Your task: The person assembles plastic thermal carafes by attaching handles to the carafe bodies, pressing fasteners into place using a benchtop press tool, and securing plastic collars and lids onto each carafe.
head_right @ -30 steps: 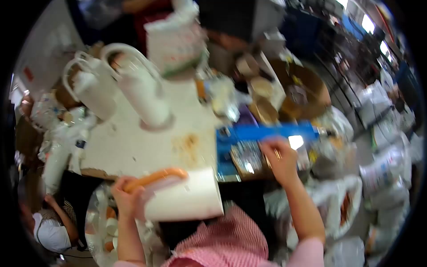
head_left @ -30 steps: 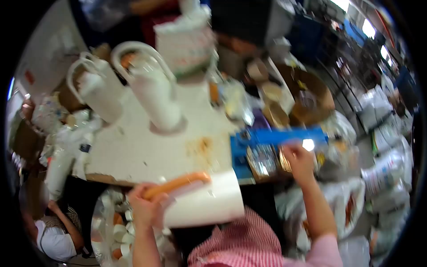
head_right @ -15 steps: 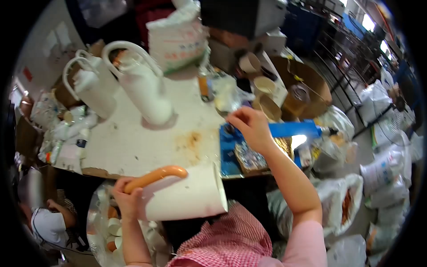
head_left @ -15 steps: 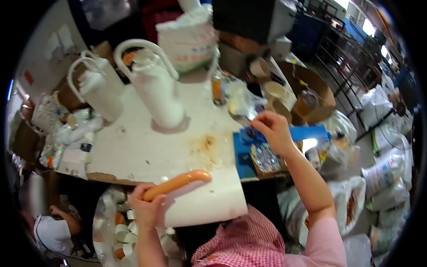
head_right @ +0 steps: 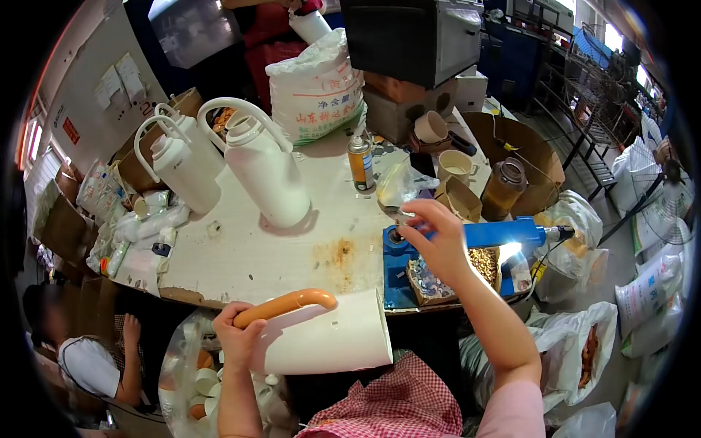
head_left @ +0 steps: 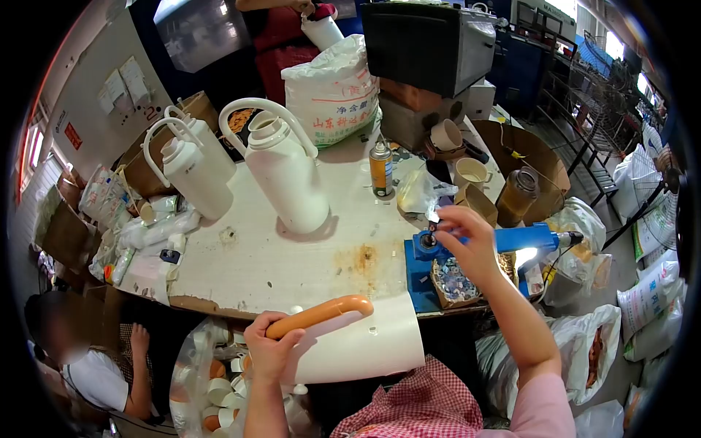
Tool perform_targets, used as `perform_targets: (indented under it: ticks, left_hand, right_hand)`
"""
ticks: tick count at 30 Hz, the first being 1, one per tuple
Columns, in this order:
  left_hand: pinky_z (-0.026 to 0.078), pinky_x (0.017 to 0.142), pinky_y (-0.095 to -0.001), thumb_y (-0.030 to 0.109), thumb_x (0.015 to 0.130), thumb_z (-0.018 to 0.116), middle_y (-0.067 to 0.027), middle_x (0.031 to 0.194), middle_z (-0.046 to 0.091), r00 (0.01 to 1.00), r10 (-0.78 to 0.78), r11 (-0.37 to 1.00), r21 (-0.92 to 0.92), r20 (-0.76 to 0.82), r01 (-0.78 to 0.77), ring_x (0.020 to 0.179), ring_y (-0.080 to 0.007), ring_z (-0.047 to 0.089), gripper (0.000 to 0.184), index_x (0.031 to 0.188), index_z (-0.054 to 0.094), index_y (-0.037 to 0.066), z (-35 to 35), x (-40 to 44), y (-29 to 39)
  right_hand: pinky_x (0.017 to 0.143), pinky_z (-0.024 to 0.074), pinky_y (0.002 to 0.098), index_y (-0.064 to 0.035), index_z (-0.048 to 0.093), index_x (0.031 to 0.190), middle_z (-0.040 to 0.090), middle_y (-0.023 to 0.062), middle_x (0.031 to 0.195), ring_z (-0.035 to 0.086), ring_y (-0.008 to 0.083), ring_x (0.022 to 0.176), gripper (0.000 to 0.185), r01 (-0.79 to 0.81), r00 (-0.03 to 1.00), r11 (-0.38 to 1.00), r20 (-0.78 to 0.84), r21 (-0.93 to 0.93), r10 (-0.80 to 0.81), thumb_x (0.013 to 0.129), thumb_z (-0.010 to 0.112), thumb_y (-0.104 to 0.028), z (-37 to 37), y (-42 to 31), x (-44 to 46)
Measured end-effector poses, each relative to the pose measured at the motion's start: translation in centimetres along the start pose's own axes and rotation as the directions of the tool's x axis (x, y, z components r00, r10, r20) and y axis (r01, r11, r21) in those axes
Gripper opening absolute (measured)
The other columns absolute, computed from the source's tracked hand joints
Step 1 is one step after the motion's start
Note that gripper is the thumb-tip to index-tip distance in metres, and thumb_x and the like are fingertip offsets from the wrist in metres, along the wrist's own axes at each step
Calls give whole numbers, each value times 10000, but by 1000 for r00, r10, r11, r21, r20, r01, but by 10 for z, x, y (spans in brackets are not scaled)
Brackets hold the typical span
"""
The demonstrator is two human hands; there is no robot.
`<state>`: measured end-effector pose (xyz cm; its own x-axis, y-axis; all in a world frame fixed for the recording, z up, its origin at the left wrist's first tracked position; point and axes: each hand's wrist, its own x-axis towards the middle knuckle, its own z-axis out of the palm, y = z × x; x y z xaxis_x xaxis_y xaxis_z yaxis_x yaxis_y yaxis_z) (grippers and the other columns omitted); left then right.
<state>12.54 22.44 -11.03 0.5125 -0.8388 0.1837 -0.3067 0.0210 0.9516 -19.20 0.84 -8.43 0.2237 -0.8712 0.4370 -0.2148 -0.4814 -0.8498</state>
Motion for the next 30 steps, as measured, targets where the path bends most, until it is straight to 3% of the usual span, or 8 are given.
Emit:
perform_targets:
  ticks: [1,7,9,13,22,25,28,30]
  left_hand:
    - [514,648,-236,-3,689,855,-22,782,669,1000,25,1000,9,-10,-25,701,-85,606,263,875,669,-7,-1,0,-1]
    - [516,638,-238,28,697,874,-23,776,661,1000,12,999,40,10,-12,694,-84,604,276,880,669,-6,1,3,2]
    - [512,641,-240,43,701,880,-26,777,662,1000,-18,1000,-7,9,18,700,-85,604,283,885,671,-9,4,5,2]
    - [503,645,-236,57,702,886,-19,782,661,999,18,1000,-9,29,-18,709,-87,603,293,888,670,-13,7,3,3]
    - [520,645,-249,6,685,846,-27,826,655,1000,3,999,42,-17,-2,736,-102,608,307,925,656,-4,5,3,1]
    - [493,681,-239,86,714,859,-8,833,635,997,75,996,52,-18,-74,744,-95,576,318,938,651,-2,1,3,-13]
    - [467,725,-236,300,749,881,7,865,621,999,46,996,73,11,-47,794,-89,555,430,947,634,8,-2,4,-11]
    - [464,711,-234,263,732,893,9,854,615,998,60,997,50,7,-60,778,-90,551,418,943,638,7,-3,5,-16]
  right_hand:
    - [678,500,257,-18,699,909,683,43,789,625,112,708,67,108,979,994,-170,-17,-110,885,724,-76,2,-3,-12]
    - [667,544,377,-111,749,889,694,79,834,682,280,754,70,2,965,868,228,-496,128,837,722,-149,-17,77,-88]
    - [734,546,409,-145,768,908,686,67,832,677,267,833,98,176,960,603,270,-778,69,833,719,-184,-13,102,-84]
    - [780,544,411,-150,763,894,694,60,868,672,267,908,101,143,917,613,337,-777,214,808,727,-190,-10,106,-74]
    - [748,518,446,-102,708,901,681,115,860,652,339,865,77,48,973,817,210,-574,91,852,693,-160,-27,107,-83]
    - [727,531,398,-55,690,903,707,116,908,681,318,826,97,-162,947,866,172,-473,271,829,735,-98,-37,82,-76]
    - [636,503,304,-43,703,919,704,75,838,633,166,681,90,24,983,889,173,-457,63,859,747,-95,-41,94,-79]
    - [646,511,322,-39,695,908,697,84,827,646,193,685,89,-57,974,886,168,-460,150,857,739,-96,-44,81,-80]
